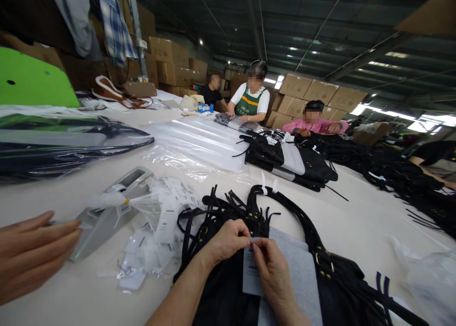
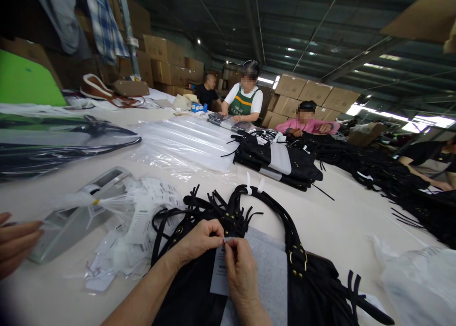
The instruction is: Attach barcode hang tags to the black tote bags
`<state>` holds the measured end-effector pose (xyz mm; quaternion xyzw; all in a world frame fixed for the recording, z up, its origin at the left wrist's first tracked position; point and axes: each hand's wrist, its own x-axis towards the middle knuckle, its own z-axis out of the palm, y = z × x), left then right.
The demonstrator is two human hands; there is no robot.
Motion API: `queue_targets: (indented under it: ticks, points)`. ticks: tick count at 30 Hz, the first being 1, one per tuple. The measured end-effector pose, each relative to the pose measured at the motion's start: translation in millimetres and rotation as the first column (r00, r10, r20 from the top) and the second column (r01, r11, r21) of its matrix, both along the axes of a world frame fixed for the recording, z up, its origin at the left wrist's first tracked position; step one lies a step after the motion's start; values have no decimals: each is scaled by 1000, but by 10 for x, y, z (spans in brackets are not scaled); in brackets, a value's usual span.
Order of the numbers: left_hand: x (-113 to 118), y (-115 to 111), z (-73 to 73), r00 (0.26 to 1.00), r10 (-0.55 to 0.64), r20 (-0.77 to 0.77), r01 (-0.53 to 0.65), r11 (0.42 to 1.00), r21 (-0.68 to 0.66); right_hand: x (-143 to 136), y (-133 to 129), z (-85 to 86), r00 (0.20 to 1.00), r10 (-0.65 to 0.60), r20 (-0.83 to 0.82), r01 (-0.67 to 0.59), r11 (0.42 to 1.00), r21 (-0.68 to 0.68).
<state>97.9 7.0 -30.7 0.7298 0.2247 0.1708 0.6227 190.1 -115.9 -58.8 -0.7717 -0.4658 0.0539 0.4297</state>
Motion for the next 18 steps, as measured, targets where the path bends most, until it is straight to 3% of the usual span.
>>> queue_targets:
  ticks: [8, 15, 18]
  points:
    - [15, -18, -8, 999, 13, -41, -7, 989, 147, -31, 6, -70, 983, -67, 173, 64, 998, 26]
    - [26, -12, -2, 994, 40, -100, -10, 959, 282, 36, -38, 81, 893, -150, 425, 102, 986, 133]
    - [25, -18, 7, 994, 41, -105, -7, 951, 309, 38, -67, 129, 933, -77, 351, 22, 987, 157]
